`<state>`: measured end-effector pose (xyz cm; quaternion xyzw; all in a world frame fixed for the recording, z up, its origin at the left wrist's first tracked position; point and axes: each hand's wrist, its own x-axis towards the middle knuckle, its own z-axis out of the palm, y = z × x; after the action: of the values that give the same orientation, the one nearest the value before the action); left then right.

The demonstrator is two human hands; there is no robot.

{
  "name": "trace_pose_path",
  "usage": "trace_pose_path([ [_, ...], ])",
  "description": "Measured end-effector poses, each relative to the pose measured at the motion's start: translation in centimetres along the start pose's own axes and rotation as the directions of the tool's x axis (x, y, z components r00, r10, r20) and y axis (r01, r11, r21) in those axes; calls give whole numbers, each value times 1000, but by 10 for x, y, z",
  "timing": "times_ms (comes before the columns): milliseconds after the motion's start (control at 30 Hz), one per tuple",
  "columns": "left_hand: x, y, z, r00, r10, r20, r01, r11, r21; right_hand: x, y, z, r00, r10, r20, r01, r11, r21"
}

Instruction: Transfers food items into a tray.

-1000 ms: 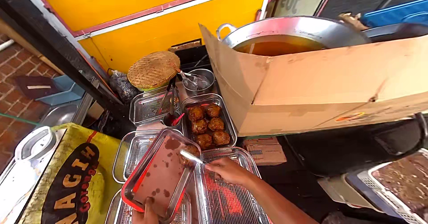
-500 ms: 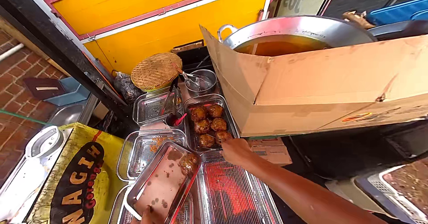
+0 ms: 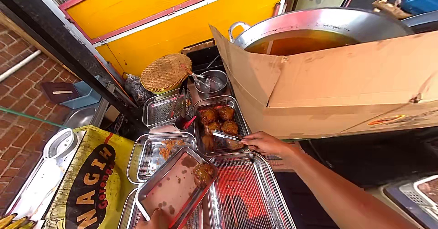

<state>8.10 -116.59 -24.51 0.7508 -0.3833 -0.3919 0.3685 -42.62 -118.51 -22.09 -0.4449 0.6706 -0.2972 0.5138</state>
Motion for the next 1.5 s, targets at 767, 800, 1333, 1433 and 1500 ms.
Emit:
trace_pose_path([
  [767,-6,0,5,998,21,-67,-23,999,-32,15,-23,109,949,85,-302,-230,843,-486],
  [800,-5,0,6,997,32,-67,-35,999,-32,12,-17,105,952,75,-298,-210,865,-455],
  [1333,21,19,12,993,43,109,-38,998,-48,-54,-31,44,708,-595,379,531,95,-842],
  [1433,19,16,3,996,34,79,-31,999,-34,-48,-57,16,847,-473,241,411,297,-862],
  [1500,16,15,-2,998,16,65,-14,999,-38,-26,-65,7,926,-374,55,218,410,-886],
])
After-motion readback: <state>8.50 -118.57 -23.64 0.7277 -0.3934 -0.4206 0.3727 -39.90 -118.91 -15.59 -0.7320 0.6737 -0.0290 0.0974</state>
